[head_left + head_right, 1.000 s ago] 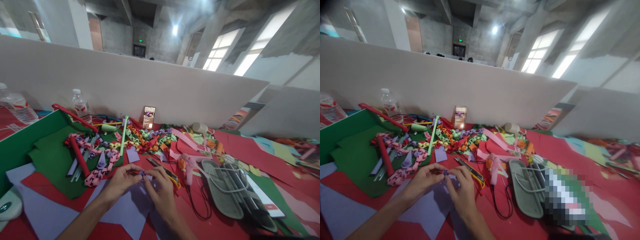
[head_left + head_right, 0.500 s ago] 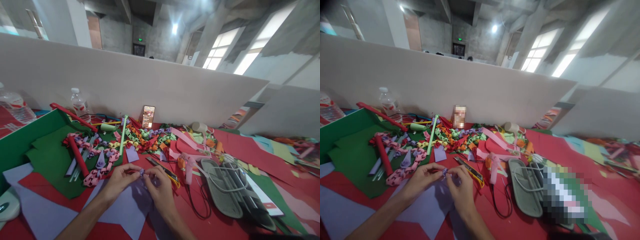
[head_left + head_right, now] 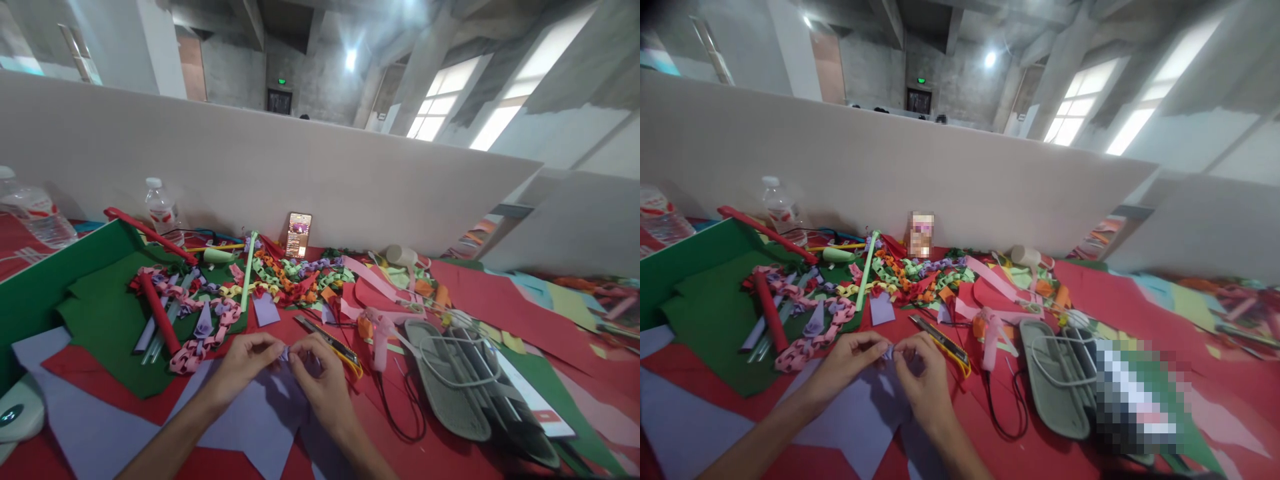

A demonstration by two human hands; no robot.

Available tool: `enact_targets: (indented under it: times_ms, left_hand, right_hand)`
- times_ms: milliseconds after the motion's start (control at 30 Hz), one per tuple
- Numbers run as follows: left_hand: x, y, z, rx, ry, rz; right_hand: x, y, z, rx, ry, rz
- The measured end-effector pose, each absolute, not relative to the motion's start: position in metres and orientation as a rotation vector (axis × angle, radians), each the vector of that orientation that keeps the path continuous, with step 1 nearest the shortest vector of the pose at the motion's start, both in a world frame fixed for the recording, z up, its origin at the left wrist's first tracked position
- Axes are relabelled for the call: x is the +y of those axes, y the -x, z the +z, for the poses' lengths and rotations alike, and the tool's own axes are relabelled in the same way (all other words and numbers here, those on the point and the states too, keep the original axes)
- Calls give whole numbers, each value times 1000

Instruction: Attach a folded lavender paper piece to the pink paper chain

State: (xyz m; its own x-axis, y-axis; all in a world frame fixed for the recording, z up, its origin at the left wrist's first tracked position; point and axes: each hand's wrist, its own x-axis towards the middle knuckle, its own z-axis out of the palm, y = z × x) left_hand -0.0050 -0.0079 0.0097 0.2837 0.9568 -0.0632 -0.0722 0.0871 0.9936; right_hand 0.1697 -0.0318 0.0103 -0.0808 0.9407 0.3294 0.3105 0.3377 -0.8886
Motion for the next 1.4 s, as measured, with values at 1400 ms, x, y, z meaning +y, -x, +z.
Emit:
enact_targets:
  times_ms: [1400]
  left_hand:
    - [-8, 5, 7, 824, -1119, 949]
  right_hand:
    - [-30, -169, -2, -1703, 1108, 802]
